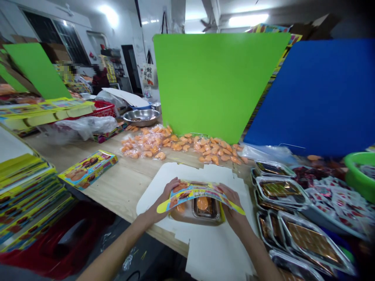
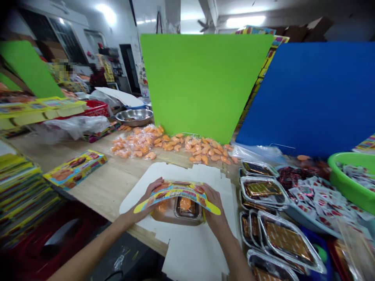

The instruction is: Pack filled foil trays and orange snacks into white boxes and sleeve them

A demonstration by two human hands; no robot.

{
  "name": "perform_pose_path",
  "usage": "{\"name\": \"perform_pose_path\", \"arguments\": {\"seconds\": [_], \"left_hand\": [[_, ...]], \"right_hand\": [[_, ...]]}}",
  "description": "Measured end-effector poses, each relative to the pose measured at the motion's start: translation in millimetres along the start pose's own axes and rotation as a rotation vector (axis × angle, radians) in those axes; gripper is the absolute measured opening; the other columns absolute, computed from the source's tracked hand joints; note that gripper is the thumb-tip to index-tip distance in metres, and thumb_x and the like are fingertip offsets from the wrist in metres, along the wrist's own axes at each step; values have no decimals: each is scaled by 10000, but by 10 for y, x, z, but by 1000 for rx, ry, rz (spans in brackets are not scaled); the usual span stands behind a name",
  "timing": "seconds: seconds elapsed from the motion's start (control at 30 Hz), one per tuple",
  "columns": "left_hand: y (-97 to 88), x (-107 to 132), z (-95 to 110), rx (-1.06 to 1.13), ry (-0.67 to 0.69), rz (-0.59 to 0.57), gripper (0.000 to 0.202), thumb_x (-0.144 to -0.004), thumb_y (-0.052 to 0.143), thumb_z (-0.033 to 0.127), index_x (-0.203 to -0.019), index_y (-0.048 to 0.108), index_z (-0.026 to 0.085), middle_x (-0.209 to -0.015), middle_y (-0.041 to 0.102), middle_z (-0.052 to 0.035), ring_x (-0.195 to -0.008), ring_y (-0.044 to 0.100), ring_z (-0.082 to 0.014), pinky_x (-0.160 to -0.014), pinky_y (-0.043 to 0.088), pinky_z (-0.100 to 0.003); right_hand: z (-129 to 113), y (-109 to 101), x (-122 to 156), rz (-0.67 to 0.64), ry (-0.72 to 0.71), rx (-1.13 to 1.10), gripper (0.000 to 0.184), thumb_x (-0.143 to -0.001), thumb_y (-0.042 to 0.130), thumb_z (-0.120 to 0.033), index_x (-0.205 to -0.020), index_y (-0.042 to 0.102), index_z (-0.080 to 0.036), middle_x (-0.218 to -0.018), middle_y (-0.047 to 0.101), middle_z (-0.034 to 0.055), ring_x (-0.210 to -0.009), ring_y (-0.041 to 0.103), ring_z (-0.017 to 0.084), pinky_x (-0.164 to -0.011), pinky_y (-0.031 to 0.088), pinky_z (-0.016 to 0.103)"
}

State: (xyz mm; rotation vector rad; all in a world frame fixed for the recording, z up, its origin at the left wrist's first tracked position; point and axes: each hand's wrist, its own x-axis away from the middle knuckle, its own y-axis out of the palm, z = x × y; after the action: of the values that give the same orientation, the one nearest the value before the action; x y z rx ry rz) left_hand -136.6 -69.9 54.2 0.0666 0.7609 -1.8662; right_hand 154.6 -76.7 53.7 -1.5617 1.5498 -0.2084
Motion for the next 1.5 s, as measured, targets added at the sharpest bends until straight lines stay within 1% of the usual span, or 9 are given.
{"name": "perform_pose_path", "arguments": {"seconds": [0.13,0.37,0.57,0.7,0.83,0.97,1.13,1.3,1.5], "left_hand": [[-144,11,-98,-150,142,-181,657,-804,519,362,-1359,180,266,-1422,203,-102,-1328,129,-268,-1079,184,-468],[-348,25,-214,-410,349,-413,709,-781,533,397,-1367,155,272,-1448,207,-93,-1328,131,-307,-1059,57,-554],[-388,-24,-36,-327,352,-476,640,-802,502,337,-1369,210,280,-1417,287,-85,-1311,219,-265,-1075,125,-491],[-466,23,273,-258,268,-464,632,-749,580,307,-1329,329,309,-1379,363,-70,-1281,294,-275,-1078,171,-446],[-482,-16,390,-45,47,-292,617,-683,648,333,-1263,452,258,-1268,503,-97,-1174,441,-289,-989,350,-396],[-352,-174,211,402,-352,-162,447,-685,621,461,-1011,626,154,-886,672,-86,-848,614,-244,-759,493,-355],[-269,-315,90,638,-545,-81,386,-612,688,437,-831,629,125,-737,665,-49,-699,614,-209,-676,489,-325],[-317,-367,201,635,-574,-91,346,-601,685,425,-780,637,133,-721,662,-41,-668,604,-202,-646,483,-308],[-322,-379,169,638,-567,-111,354,-614,671,411,-819,647,123,-710,661,-47,-662,605,-207,-650,480,-316]], "right_hand": [[51,-42,93,-123,-21,12,517,-871,325,-455,-1347,252,-268,-1289,416,84,-1149,394,254,-935,365,454],[58,-210,263,-464,-50,63,776,-762,521,-491,-1392,123,-275,-1457,108,84,-1306,160,274,-1019,256,459],[55,-179,309,-356,-31,3,635,-761,552,-428,-1335,293,-346,-1449,170,57,-1294,208,279,-1001,255,496],[-154,-324,251,-309,35,-322,491,-777,553,-364,-1251,423,-367,-1353,382,46,-1193,386,232,-951,361,430],[-431,-417,20,-249,259,-517,335,-745,573,-427,-1031,609,-255,-1012,604,76,-925,540,231,-773,460,370],[-465,-305,-211,-168,515,-659,390,-747,508,-533,-732,618,-159,-647,548,28,-599,501,155,-539,422,278],[-327,-393,-353,140,520,-465,441,-761,453,-567,-947,588,-190,-689,493,10,-605,438,136,-505,358,242],[-475,-687,-508,-165,346,-279,406,-833,363,-522,-751,575,-185,-612,437,-13,-612,412,130,-564,333,248],[-559,-753,-565,-365,383,-442,441,-851,314,-540,-928,566,-187,-573,433,-32,-541,387,106,-507,291,227]]}}
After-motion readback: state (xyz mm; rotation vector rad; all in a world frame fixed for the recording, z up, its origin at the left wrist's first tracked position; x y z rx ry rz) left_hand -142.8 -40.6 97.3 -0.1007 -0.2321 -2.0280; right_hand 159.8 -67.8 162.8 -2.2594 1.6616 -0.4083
